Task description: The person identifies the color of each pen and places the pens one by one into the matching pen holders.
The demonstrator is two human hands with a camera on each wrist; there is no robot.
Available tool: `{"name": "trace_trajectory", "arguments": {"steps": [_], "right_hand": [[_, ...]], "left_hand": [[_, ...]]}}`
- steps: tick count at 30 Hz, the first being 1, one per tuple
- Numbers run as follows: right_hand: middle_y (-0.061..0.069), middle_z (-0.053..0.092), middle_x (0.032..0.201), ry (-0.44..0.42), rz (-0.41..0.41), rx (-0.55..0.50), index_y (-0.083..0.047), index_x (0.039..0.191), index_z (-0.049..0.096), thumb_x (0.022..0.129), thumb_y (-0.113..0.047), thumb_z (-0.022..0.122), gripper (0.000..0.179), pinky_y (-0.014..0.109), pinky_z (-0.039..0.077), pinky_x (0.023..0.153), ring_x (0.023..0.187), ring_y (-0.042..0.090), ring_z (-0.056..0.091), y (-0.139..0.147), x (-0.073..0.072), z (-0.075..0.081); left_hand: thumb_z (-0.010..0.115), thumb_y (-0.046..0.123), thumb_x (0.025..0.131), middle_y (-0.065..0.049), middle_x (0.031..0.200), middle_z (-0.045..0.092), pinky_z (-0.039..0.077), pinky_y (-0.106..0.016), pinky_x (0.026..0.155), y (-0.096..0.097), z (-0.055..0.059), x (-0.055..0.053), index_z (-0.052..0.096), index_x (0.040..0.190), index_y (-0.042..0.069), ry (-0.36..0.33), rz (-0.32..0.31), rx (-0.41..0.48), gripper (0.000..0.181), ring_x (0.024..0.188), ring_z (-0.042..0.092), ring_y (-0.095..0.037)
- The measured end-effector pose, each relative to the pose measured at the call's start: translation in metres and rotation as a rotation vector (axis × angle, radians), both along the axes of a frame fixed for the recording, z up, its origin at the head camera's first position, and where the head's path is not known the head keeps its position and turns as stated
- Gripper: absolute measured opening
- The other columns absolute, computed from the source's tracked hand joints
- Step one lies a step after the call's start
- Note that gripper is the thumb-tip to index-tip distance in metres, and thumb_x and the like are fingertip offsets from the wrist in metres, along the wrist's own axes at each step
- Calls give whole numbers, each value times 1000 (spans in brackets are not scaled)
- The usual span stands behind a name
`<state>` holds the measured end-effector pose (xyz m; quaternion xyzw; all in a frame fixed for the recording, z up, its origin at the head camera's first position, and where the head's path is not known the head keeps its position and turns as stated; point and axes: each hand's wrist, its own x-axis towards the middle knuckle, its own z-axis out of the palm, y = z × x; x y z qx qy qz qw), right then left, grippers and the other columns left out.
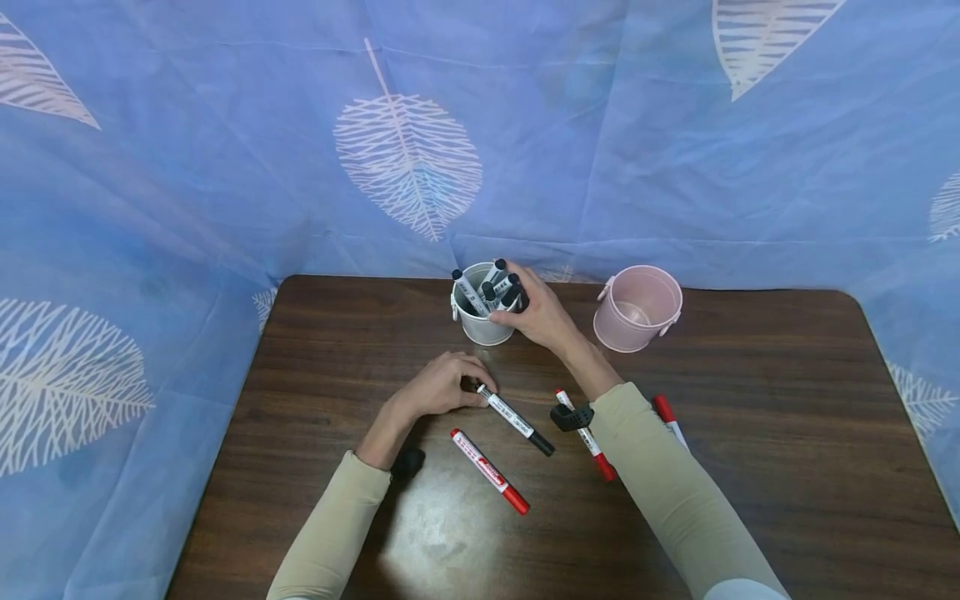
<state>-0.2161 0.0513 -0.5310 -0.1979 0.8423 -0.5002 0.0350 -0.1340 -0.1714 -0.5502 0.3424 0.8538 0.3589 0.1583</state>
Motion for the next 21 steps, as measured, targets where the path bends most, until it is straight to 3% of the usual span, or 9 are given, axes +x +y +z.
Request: {"name": "trace_trajectory", "arguments": {"steps": [5, 8, 13, 16, 21], "right_hand": [[10, 47, 144, 7, 4, -7, -21, 154, 37, 80, -31, 85, 90, 47, 34, 110, 132, 28, 45, -2, 0, 0], [10, 47, 144, 8, 4, -7, -21, 154, 37, 80, -31, 86, 90, 47, 34, 110, 132, 27, 45, -2, 0, 0], [11, 46, 145, 1, -3, -9, -20, 154, 36, 80, -29, 86, 90, 49, 32, 111, 134, 29, 43, -2, 2, -1], [11, 46, 146, -4, -10, -10, -19, 154, 37, 80, -29, 86, 90, 49, 31, 112, 134, 29, 43, -2, 3, -1], [11, 45, 146, -3, -5, -15, -19, 154, 37, 80, -29, 85, 89, 48, 31, 112, 134, 29, 43, -3, 5, -1]], "left_hand": [[76, 18, 89, 13, 94, 71, 47, -27, 69, -6, 2, 1, 77, 105, 20, -144, 32, 128, 16, 79, 58, -11], [77, 19, 88, 12, 96, 72, 47, -28, 70, -11, 4, 3, 78, 106, 19, -187, 66, 159, 18, 81, 59, -11], [77, 19, 88, 2, 91, 75, 44, -26, 60, -18, 5, 6, 79, 106, 15, -263, 134, 234, 18, 65, 53, -12], [77, 17, 88, -1, 85, 74, 42, -25, 56, -20, 5, 7, 79, 105, 14, -275, 169, 270, 17, 62, 51, -14], [78, 17, 88, 1, 84, 73, 45, -26, 59, -21, 5, 9, 79, 104, 17, -259, 225, 293, 16, 68, 56, -17]]}}
